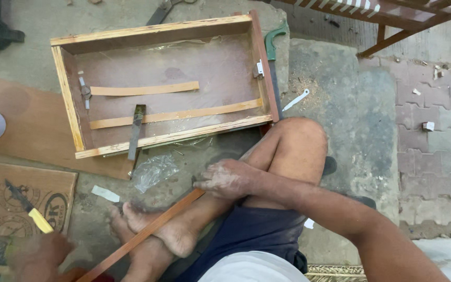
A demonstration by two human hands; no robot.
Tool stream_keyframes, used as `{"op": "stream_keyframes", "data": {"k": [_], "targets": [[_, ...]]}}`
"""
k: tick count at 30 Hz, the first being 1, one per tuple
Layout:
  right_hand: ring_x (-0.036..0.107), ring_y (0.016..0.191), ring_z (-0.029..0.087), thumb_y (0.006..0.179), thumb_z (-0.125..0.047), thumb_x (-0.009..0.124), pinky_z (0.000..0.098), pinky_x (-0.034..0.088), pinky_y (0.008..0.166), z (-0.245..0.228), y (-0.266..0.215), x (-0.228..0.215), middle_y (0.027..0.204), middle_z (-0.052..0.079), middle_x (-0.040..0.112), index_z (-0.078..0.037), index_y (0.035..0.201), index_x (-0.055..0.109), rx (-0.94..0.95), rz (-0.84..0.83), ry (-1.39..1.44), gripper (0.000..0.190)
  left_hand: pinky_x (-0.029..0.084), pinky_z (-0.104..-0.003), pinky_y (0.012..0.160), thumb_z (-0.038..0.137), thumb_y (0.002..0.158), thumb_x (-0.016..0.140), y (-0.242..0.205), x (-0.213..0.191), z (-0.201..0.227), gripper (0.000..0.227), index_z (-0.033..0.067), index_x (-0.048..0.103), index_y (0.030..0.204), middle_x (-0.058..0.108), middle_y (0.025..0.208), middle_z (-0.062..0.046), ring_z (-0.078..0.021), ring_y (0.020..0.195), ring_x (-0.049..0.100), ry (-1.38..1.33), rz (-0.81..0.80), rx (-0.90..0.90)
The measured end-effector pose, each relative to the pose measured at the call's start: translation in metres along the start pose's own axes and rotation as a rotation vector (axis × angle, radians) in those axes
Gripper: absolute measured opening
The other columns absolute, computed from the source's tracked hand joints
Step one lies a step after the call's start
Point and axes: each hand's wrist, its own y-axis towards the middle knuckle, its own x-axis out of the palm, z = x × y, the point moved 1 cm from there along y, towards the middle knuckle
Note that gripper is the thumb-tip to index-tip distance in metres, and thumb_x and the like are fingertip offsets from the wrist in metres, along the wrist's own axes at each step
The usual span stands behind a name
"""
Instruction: The person sits on the floor and applies varnish to thin wooden strips using a brush. They dip the brush into a can, coat the strips, and place them inside a wooden drawer frame. The person also handles a roll of thin wooden veneer, peeling and positioning pieces within the frame.
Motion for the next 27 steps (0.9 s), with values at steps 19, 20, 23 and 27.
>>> {"op": "stream_keyframes", "data": {"k": [19, 20, 23, 27], "targets": [[0.059, 0.113, 0.034, 0.086, -0.014, 0.055, 0.0463, 0.045, 0.096, 0.060, -0.021, -0.031, 0.124, 0.016, 0.062, -0.007, 0.131, 0.060, 0.368, 0.349, -0.234, 0.046, 0.056, -0.041, 0.089, 0.052, 0.080, 0.075, 0.016, -0.059, 0.132, 0.058, 0.0112, 0.074, 0.122, 0.076, 0.109, -0.020, -0.0330, 0.102, 0.073, -0.676, 0.231, 0.119], [0.058, 0.112, 0.036, 0.083, -0.015, 0.056, 0.0471, 0.045, 0.094, 0.059, -0.018, -0.031, 0.126, 0.019, 0.062, -0.006, 0.129, 0.061, 0.376, 0.389, -0.225, 0.047, 0.056, -0.042, 0.088, 0.052, 0.079, 0.077, 0.016, -0.057, 0.123, 0.061, 0.0099, 0.073, 0.122, 0.076, 0.108, -0.021, -0.0336, 0.101, 0.074, -0.689, 0.322, 0.142], [0.059, 0.113, 0.032, 0.088, -0.009, 0.056, 0.0481, 0.047, 0.102, 0.064, -0.016, -0.034, 0.121, 0.013, 0.063, -0.006, 0.129, 0.063, 0.506, 0.286, -0.251, 0.042, 0.056, -0.043, 0.086, 0.052, 0.074, 0.079, 0.019, -0.053, 0.103, 0.065, 0.0112, 0.075, 0.124, 0.077, 0.104, -0.021, -0.0347, 0.097, 0.074, -0.656, 0.310, -0.020], [0.060, 0.114, 0.035, 0.088, -0.005, 0.056, 0.0470, 0.049, 0.103, 0.063, -0.021, -0.038, 0.120, 0.016, 0.063, -0.002, 0.127, 0.062, 0.451, 0.347, -0.165, 0.040, 0.055, -0.042, 0.087, 0.049, 0.081, 0.076, 0.022, -0.056, 0.083, 0.060, 0.0105, 0.073, 0.126, 0.078, 0.105, -0.020, -0.0305, 0.097, 0.075, -0.763, 0.250, -0.020]]}}
